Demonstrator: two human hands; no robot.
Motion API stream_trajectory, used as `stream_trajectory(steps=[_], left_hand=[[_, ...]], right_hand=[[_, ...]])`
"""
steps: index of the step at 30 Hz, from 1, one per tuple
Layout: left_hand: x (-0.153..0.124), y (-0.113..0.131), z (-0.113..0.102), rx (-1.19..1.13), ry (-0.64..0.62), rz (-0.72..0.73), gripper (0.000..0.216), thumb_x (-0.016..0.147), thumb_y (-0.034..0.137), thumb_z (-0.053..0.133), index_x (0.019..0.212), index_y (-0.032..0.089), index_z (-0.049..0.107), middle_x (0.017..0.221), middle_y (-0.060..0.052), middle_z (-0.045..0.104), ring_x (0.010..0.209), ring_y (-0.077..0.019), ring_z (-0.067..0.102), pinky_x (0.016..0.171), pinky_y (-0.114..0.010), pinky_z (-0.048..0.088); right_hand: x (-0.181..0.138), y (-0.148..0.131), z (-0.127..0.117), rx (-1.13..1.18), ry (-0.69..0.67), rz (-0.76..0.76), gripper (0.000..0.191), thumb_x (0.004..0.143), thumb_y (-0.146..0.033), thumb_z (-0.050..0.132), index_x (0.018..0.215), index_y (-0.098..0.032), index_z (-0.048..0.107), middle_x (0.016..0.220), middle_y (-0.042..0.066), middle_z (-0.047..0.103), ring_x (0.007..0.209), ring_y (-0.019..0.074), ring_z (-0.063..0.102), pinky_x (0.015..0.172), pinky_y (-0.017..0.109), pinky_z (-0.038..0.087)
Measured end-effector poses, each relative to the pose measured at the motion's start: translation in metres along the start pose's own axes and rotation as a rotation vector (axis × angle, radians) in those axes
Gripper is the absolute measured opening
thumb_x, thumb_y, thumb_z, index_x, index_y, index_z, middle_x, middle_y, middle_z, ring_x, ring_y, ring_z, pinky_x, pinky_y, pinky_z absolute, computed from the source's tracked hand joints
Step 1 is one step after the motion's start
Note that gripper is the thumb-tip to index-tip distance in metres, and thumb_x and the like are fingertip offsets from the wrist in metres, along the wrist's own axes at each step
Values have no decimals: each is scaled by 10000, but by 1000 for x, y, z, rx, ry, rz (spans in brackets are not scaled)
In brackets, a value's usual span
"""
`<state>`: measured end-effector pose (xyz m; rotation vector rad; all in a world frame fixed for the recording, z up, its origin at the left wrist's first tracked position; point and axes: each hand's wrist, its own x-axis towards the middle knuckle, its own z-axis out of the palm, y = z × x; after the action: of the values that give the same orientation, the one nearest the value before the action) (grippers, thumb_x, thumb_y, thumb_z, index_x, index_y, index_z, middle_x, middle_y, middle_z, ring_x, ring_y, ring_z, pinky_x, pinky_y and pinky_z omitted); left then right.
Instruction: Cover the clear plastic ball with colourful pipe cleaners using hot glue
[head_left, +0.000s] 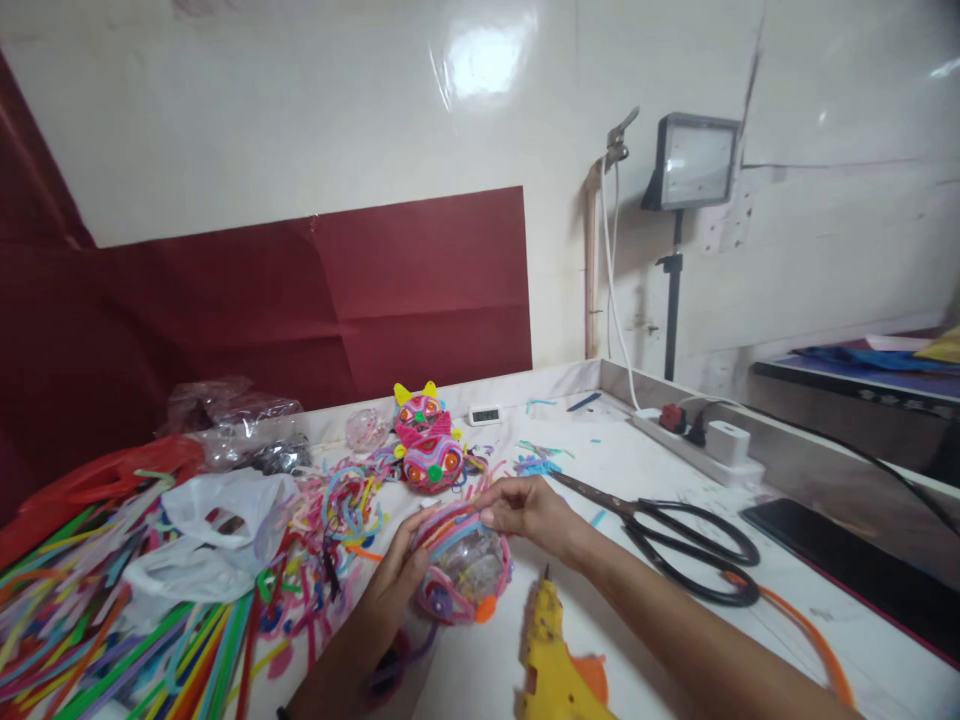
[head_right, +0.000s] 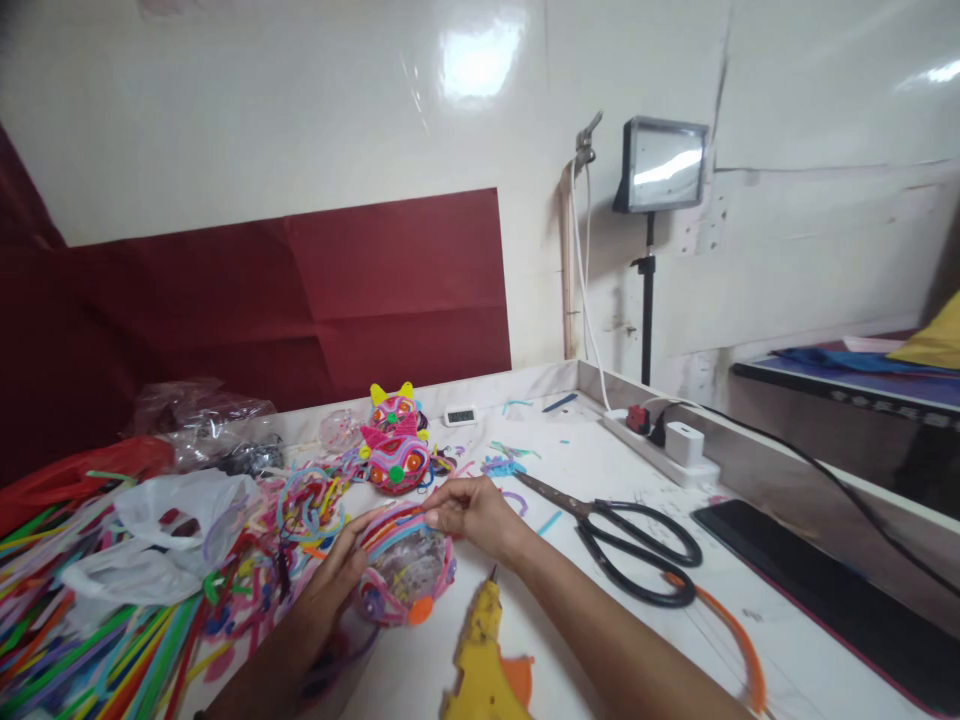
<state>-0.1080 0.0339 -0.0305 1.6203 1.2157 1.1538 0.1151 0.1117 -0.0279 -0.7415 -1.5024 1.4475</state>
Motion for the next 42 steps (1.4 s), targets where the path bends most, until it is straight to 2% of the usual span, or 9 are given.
stream_trajectory(steps=[6,12,17,23,32,35,39,42], left_hand=[[4,-14,-3,37,-19,-29,600,934,574,479,1429,235,484,1566,-61,457,1506,-271,293,1253,-431,208],[1,-10,-2,41,-20,-13,562,948,540,481,1422,238,501,1551,-67,473,1506,-288,287,1254,-443,192],[1,-9,-3,25,-65,17,579,956,547,463,1442,232,476,1544,-73,484,1497,-281,310,1236,-424,255],[2,-16,-4,50,-72,11,565,963,537,448,1434,225,472,1552,-83,456,1491,-278,314,1232,-409,262],[4,-5,-3,46,-56,-5,564,927,564,479,1405,270,536,1485,-39,555,1433,-284,426,1200,-375,341],[4,-9,-5,81,-66,-18,603,935,578,450,1446,261,492,1536,-38,503,1473,-281,366,1230,-402,283],[3,-17,-7,136,-47,-34,661,951,590,412,1502,225,415,1630,-54,357,1541,-277,196,1265,-466,133],[1,-15,-6,109,-57,-49,665,956,599,397,1509,230,412,1636,-46,347,1548,-268,165,1268,-469,101]], right_hand=[[-2,-3,-2,-5,11,-2,470,447,-487,962,719,-149,781,504,-70,518,511,71,408,528,237,329],[-4,-5,-3,-21,15,-6,442,472,-479,959,731,-160,796,533,-57,547,530,80,432,540,240,351],[-4,-2,-3,-31,27,-5,449,500,-505,942,746,-157,800,541,-51,552,529,76,427,540,238,342],[-6,0,-3,-42,31,-5,428,522,-490,939,761,-162,803,562,-44,569,543,81,431,554,244,348],[-3,5,-2,-69,40,-43,418,534,-506,928,738,-168,790,559,-44,551,537,93,421,554,258,350],[-2,6,-2,-72,43,-57,420,535,-502,929,746,-167,788,543,-54,525,528,86,405,548,251,338],[-2,4,-2,-73,33,-62,409,538,-497,926,738,-169,785,514,-71,479,514,80,374,540,248,325],[-3,4,-1,-77,25,-62,398,546,-489,924,729,-165,781,515,-67,487,510,79,362,535,252,309]])
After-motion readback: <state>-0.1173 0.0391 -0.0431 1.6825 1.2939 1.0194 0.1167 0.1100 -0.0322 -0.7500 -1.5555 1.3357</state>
